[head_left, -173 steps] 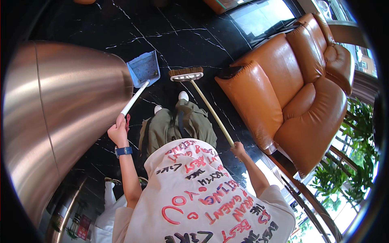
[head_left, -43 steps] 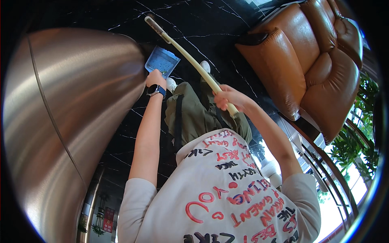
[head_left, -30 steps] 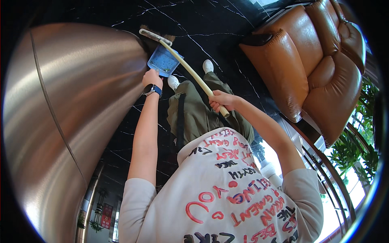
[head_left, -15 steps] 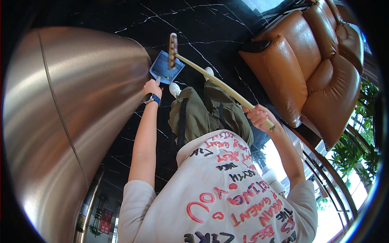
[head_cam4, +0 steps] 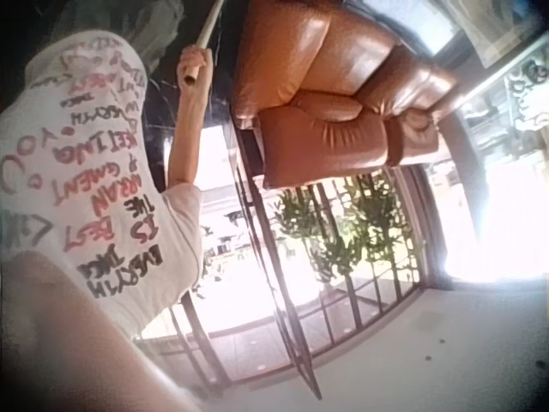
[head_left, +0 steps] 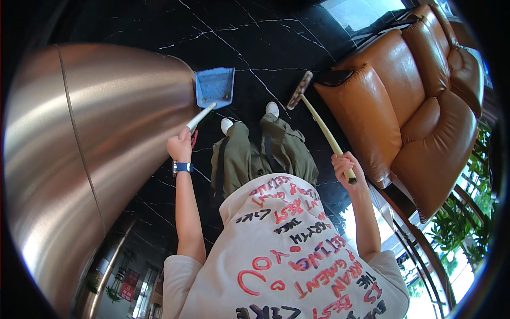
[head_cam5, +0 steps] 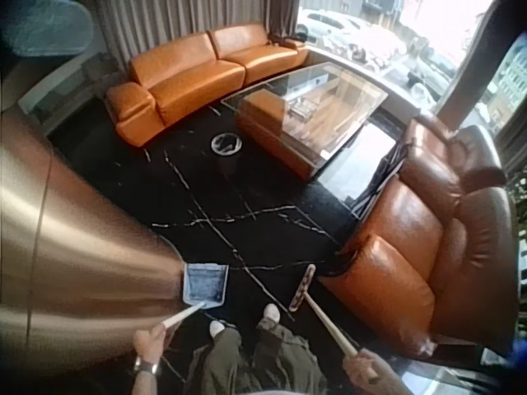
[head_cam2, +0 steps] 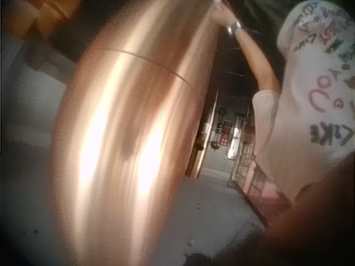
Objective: The person sweeps the floor around the furniture using a broom, collecting dirt into a dustpan, and removes debris from the broom bristles by hand.
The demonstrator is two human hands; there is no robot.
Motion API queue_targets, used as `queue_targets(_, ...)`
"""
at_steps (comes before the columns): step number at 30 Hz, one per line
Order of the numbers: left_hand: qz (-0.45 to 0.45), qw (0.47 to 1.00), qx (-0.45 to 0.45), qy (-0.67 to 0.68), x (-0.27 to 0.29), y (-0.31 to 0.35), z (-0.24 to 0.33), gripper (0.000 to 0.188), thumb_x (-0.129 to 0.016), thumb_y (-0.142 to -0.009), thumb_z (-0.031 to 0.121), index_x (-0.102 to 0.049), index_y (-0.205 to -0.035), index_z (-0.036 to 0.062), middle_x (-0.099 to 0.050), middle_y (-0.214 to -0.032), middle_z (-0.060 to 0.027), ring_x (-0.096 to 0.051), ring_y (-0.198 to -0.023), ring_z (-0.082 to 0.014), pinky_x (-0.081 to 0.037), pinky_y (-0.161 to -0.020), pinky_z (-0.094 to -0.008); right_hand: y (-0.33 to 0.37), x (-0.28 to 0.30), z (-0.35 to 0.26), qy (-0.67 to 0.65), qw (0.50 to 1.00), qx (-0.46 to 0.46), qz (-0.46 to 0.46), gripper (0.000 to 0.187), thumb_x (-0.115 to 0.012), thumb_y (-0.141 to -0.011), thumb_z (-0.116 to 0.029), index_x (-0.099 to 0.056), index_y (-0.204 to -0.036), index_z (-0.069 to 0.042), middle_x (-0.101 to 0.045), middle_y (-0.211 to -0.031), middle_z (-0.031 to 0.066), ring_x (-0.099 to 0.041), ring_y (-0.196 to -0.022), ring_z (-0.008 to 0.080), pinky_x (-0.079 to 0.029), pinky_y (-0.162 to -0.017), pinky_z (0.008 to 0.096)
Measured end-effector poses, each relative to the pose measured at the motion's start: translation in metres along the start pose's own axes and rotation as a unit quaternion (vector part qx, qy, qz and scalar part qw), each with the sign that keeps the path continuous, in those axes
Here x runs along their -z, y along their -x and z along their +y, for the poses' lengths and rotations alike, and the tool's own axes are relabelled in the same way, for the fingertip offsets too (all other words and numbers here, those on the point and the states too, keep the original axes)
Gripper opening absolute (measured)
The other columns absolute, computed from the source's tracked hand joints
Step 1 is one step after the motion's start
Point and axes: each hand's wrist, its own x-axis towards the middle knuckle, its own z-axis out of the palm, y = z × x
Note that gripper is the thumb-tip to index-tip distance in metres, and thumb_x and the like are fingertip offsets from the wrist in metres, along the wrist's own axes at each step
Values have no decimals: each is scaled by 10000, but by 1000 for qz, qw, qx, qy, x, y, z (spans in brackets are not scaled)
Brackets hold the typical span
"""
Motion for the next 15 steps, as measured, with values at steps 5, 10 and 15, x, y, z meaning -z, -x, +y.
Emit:
queue_targets(5, 39, 997, 19, 69, 22, -1, 43, 302, -654, -646, 203, -542, -514, -44, -518, -462, -82, -501, -409, -109, -393, -388, -264, -8, -20, -32, 148, 983, 32, 108, 93, -425, -752, -20, -332, -747, -13, -389, -538, -12, -402, -402, 31, -379, -356, 140)
queue_targets(10, 62, 988, 28, 140, 43, 29, 64, 352, -655, -659, 235, -500, -492, -32, -453, -445, -6, -386, -411, -53, -317, -377, -230, -4, -26, -53, 292, 937, 45, 184, 128, -431, -726, 24, -310, -735, -17, -385, -529, -6, -399, -404, 33, -355, -340, 136)
queue_targets(15, 80, 980, 45, 176, 62, 78, 71, 326, -643, -678, 221, -536, -540, -55, -468, -444, -20, -400, -413, -54, -338, -398, -230, 7, -54, -64, 336, 918, 42, 207, 137, -436, -711, 35, -311, -747, -9, -382, -523, 6, -400, -401, 46, -337, -326, 166)
